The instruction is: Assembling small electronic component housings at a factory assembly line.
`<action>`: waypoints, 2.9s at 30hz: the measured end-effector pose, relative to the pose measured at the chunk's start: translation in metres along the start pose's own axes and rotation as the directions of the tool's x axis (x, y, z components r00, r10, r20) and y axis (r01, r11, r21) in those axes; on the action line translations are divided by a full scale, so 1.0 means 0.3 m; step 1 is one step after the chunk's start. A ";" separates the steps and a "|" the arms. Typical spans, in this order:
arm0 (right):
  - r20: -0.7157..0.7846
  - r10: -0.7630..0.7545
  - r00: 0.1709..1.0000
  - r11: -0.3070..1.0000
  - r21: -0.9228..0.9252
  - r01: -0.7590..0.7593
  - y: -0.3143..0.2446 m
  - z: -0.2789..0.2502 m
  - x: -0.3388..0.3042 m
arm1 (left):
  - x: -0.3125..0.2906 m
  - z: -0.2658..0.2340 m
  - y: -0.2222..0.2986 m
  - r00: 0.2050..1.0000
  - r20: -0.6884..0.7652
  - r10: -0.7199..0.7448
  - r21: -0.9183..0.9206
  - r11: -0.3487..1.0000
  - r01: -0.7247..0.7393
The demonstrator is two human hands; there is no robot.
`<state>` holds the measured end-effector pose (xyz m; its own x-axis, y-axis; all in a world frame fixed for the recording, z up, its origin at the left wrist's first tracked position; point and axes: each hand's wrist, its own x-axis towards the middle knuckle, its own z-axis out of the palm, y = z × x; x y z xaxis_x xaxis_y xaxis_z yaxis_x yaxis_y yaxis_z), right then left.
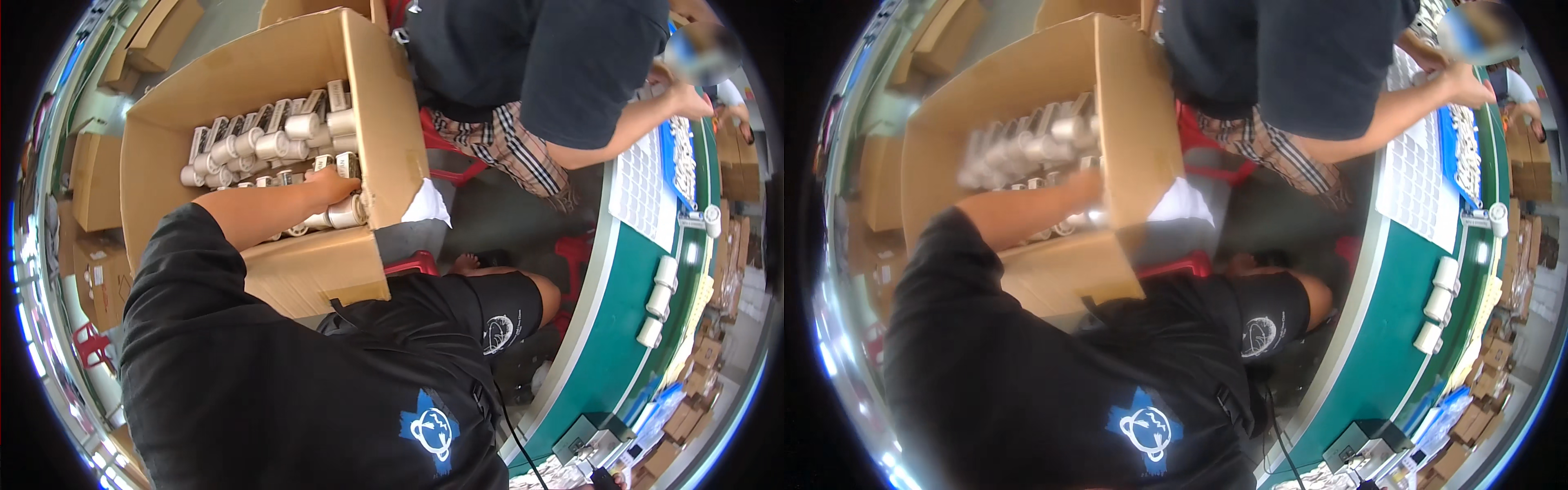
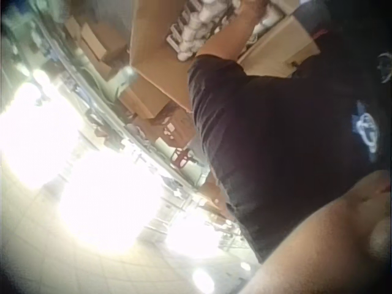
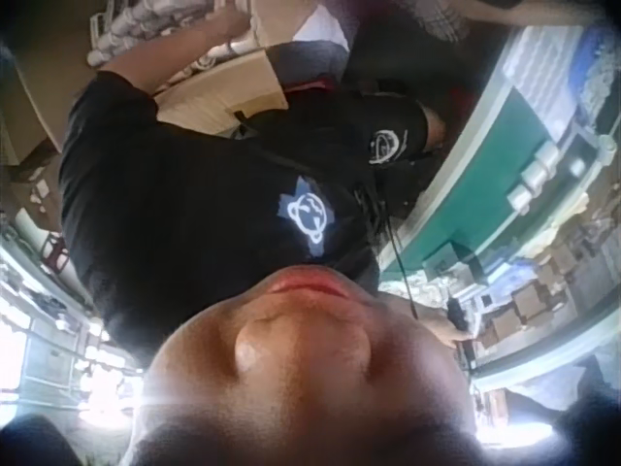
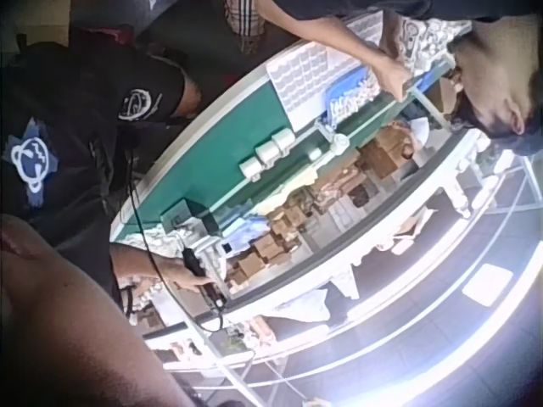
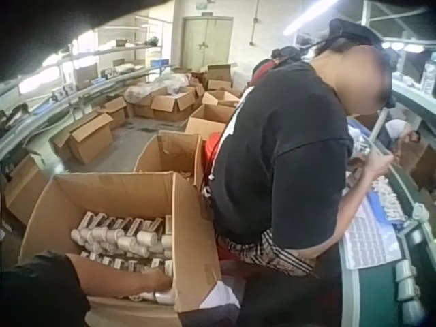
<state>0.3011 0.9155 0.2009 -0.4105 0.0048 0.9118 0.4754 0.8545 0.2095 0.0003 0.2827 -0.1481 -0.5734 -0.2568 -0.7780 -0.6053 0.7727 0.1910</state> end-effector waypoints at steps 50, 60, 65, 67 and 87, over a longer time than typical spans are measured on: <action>0.220 0.743 0.632 0.209 0.821 -0.532 -0.074 -0.173 -0.159 | -1.225 0.678 1.985 0.444 0.496 0.746 0.800 -0.195 -0.567; 0.233 0.724 0.649 0.196 0.833 -0.517 -0.102 -0.193 -0.152 | -1.140 0.697 1.995 0.304 0.444 0.843 0.692 -0.107 -0.714; 0.273 0.708 0.651 0.203 0.805 -0.558 -0.101 -0.193 -0.149 | -1.236 0.615 1.898 0.089 0.511 0.855 0.474 -0.194 -0.859; 0.312 0.684 0.660 0.166 0.813 -0.557 -0.104 -0.195 -0.144 | -1.305 0.504 1.799 0.038 0.527 0.849 0.321 -0.158 -0.934; 0.372 0.712 0.595 0.097 0.788 -0.608 -0.292 0.014 -0.001 | -0.761 -0.463 -0.210 0.897 -0.359 0.259 -0.555 0.713 -0.429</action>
<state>0.2563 0.8428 0.1807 -0.1953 0.8048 0.5605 -0.3173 0.4890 -0.8126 0.0926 0.2120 0.1006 -0.8693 -0.2382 -0.4331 -0.4923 0.3386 0.8019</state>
